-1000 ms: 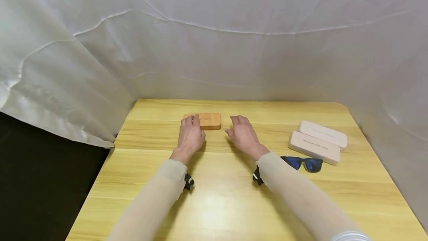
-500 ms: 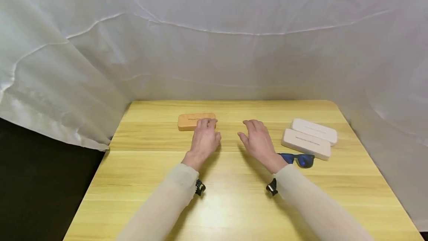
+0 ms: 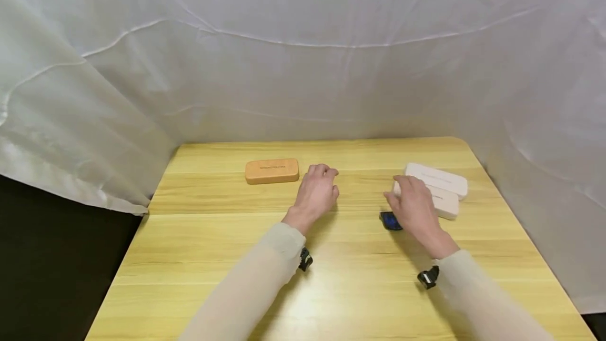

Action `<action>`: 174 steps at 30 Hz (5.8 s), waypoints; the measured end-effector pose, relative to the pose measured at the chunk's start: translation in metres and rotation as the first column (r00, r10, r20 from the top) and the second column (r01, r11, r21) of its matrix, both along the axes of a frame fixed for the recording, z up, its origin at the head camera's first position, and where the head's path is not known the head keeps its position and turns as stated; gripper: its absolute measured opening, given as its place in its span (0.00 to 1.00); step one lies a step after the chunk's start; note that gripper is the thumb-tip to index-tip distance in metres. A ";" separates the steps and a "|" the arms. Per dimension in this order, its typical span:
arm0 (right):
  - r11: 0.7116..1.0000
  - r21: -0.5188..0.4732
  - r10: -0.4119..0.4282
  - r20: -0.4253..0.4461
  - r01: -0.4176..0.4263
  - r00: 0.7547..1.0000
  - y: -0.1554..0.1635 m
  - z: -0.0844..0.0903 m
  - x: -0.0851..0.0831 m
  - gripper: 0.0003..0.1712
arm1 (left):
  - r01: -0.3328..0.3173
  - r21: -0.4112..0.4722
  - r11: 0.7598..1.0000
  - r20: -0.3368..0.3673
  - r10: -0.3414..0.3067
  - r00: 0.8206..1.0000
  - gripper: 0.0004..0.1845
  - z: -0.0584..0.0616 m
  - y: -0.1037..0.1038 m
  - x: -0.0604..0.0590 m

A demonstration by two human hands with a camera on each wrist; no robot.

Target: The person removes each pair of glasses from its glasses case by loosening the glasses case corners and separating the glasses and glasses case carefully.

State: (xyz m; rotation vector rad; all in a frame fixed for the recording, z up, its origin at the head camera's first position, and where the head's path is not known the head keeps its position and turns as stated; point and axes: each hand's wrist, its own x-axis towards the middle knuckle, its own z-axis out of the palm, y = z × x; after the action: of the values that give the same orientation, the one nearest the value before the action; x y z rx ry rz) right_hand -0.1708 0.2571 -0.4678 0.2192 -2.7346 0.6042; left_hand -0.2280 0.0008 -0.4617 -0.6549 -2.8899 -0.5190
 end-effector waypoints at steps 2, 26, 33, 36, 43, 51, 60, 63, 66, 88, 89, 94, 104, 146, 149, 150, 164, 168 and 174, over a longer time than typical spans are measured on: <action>0.999 -0.012 -0.041 0.007 0.041 0.999 0.014 0.001 0.005 0.27 | 0.017 -0.008 1.000 0.007 -0.017 1.000 0.21 0.000 0.009 -0.002; 0.923 0.090 -0.382 0.331 0.374 0.863 0.076 -0.015 0.026 0.38 | 0.194 0.005 0.981 0.236 -0.190 0.953 0.25 -0.018 0.073 0.004; 0.925 0.076 -0.375 0.352 0.373 0.858 0.061 -0.017 0.023 0.36 | 0.237 -0.004 0.971 0.305 -0.225 0.926 0.27 -0.022 0.079 0.005; 0.929 0.071 -0.365 0.350 0.364 0.863 0.054 -0.016 0.018 0.35 | 0.243 -0.004 0.970 0.318 -0.229 0.920 0.28 -0.024 0.077 0.005; 0.937 0.063 -0.345 0.334 0.344 0.877 0.039 -0.017 0.008 0.31 | 0.234 0.007 0.972 0.356 -0.221 0.908 0.29 -0.023 0.071 0.004; 0.965 0.028 -0.254 0.334 0.260 0.908 0.022 -0.015 -0.010 0.23 | 0.158 0.001 0.987 0.364 -0.147 0.920 0.29 -0.023 0.056 -0.002; 0.994 0.025 -0.109 0.381 0.108 0.918 0.023 -0.012 -0.024 0.39 | 0.101 -0.024 0.995 0.238 -0.093 0.967 0.29 -0.027 0.042 -0.008; 0.995 0.070 -0.088 0.406 0.065 0.910 0.027 -0.011 -0.028 0.44 | 0.097 -0.045 0.994 0.207 -0.085 0.975 0.31 -0.027 0.041 -0.010; 0.993 0.115 -0.075 0.418 0.029 0.905 0.028 -0.011 -0.030 0.46 | 0.100 -0.071 0.992 0.188 -0.085 0.978 0.34 -0.028 0.041 -0.012; 0.966 0.245 -0.017 0.360 -0.077 0.933 0.018 -0.009 -0.032 0.48 | 0.108 -0.159 0.981 0.215 -0.073 0.974 0.46 -0.033 0.031 -0.021; 0.966 0.246 -0.010 0.360 -0.084 0.933 0.017 -0.009 -0.032 0.48 | 0.110 -0.155 0.982 0.215 -0.075 0.974 0.45 -0.033 0.030 -0.022; 0.961 0.255 0.008 0.358 -0.106 0.934 0.018 -0.011 -0.034 0.49 | 0.120 -0.125 0.985 0.235 -0.088 0.968 0.45 -0.031 0.024 -0.024; 0.953 0.256 0.062 0.361 -0.163 0.930 0.014 -0.013 -0.044 0.53 | 0.132 -0.151 0.980 0.205 -0.100 0.974 0.40 -0.029 0.012 -0.031; 0.897 0.073 0.407 0.249 -0.437 0.879 -0.117 -0.018 -0.013 0.44 | -0.001 -0.058 0.998 0.131 0.009 0.991 0.42 -0.016 -0.153 0.060; 0.894 0.089 0.406 0.256 -0.440 0.877 -0.117 -0.022 -0.008 0.45 | -0.001 -0.057 0.998 0.143 0.009 0.990 0.42 -0.020 -0.154 0.064; 0.893 0.095 0.405 0.256 -0.440 0.878 -0.117 -0.023 -0.007 0.45 | 0.001 -0.057 0.998 0.145 0.008 0.989 0.42 -0.020 -0.154 0.065; 0.888 0.097 0.416 0.249 -0.450 0.875 -0.116 -0.036 0.002 0.47 | -0.015 0.014 1.000 0.192 0.012 0.981 0.40 -0.032 -0.158 0.077; 0.886 0.116 0.415 0.230 -0.448 0.880 -0.114 -0.038 0.007 0.49 | -0.022 0.044 0.999 0.206 0.012 0.979 0.41 -0.036 -0.158 0.078; 0.861 0.225 0.429 0.157 -0.455 0.890 -0.112 -0.036 0.013 0.47 | -0.039 0.075 0.996 0.224 0.022 0.974 0.43 -0.041 -0.161 0.080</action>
State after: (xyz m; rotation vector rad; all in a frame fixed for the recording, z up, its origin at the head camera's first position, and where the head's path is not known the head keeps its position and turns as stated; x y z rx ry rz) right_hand -0.1583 0.1451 -0.5036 0.9276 -2.8686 0.3723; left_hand -0.1476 -0.1598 -0.5031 -0.5733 -3.0614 -0.7428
